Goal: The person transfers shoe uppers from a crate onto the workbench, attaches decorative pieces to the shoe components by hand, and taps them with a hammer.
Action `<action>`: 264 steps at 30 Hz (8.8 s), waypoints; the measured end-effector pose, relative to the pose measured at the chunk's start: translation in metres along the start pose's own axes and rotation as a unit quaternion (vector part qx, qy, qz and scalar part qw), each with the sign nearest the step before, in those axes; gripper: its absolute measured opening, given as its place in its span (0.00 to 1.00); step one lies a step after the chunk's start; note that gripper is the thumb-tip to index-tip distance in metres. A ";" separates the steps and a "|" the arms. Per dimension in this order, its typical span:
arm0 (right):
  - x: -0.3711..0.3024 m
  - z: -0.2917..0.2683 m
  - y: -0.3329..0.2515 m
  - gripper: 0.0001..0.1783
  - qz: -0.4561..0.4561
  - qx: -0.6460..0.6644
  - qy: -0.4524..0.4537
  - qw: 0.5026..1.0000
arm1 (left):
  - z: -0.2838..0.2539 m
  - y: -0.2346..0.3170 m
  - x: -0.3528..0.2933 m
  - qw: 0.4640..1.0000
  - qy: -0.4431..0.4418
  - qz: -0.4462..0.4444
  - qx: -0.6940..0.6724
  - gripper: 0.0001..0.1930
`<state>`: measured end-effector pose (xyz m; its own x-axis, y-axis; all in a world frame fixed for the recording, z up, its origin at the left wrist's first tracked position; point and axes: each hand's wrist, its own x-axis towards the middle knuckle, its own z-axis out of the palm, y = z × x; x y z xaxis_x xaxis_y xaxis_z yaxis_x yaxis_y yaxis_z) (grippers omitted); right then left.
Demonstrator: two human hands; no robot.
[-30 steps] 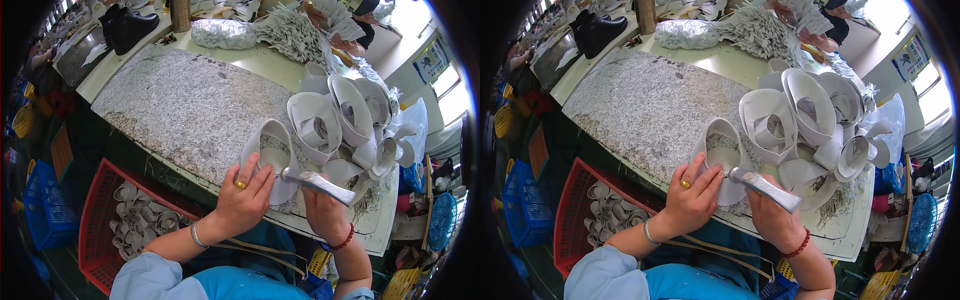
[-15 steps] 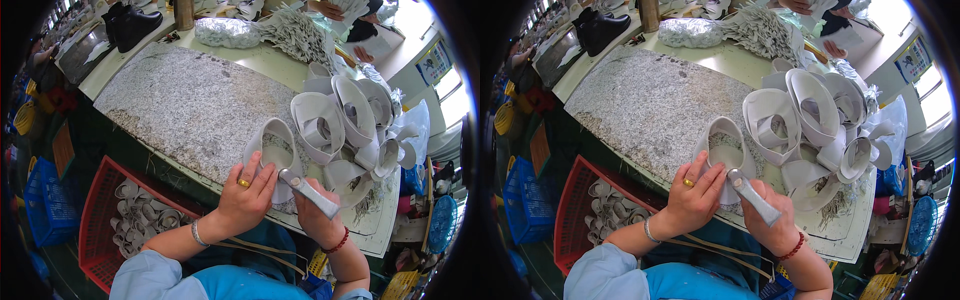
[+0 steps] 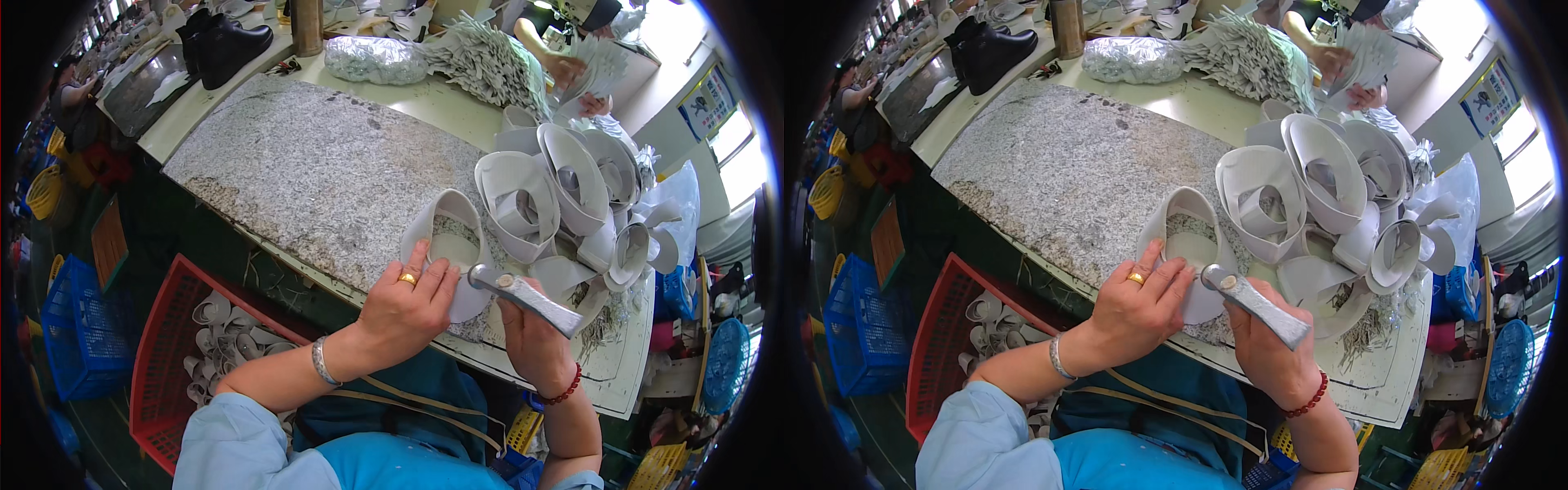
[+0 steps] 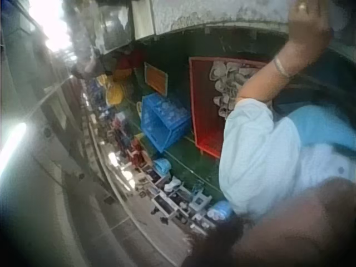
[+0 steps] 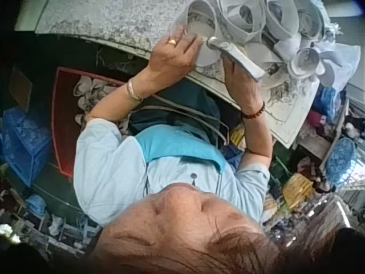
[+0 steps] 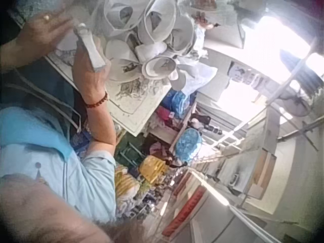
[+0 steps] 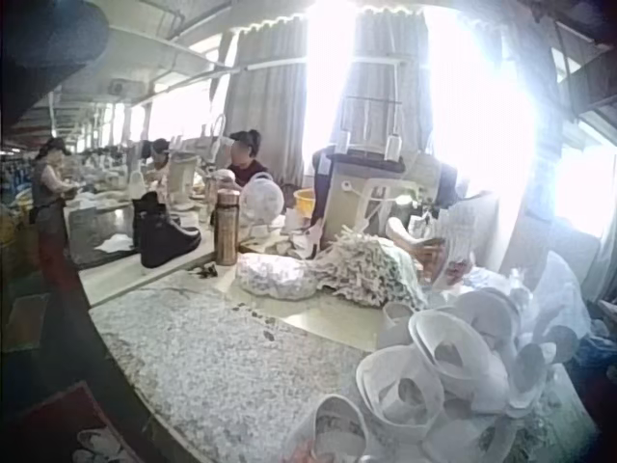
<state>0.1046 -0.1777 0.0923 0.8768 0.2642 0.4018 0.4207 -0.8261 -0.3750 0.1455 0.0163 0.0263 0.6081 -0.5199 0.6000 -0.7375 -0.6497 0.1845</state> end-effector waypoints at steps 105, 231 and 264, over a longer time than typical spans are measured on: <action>-0.165 -0.085 0.184 0.09 0.310 -0.199 0.078 0.926 | 0.120 0.195 0.103 0.660 -0.286 -0.229 -0.656 0.10; -0.165 -0.042 0.068 0.10 0.371 0.444 0.206 0.789 | 0.106 0.183 0.039 0.733 -0.084 -0.145 -0.659 0.11; -0.155 -0.046 0.068 0.07 0.390 0.461 0.149 0.783 | 0.045 0.161 0.046 0.936 -0.005 0.019 -0.350 0.13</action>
<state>-0.0135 -0.2973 0.0431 0.9153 -0.3834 -0.1236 -0.1054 0.0684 -0.9921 0.0684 -0.1368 0.0490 0.5778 -0.5422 0.6101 -0.7683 -0.1091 0.6307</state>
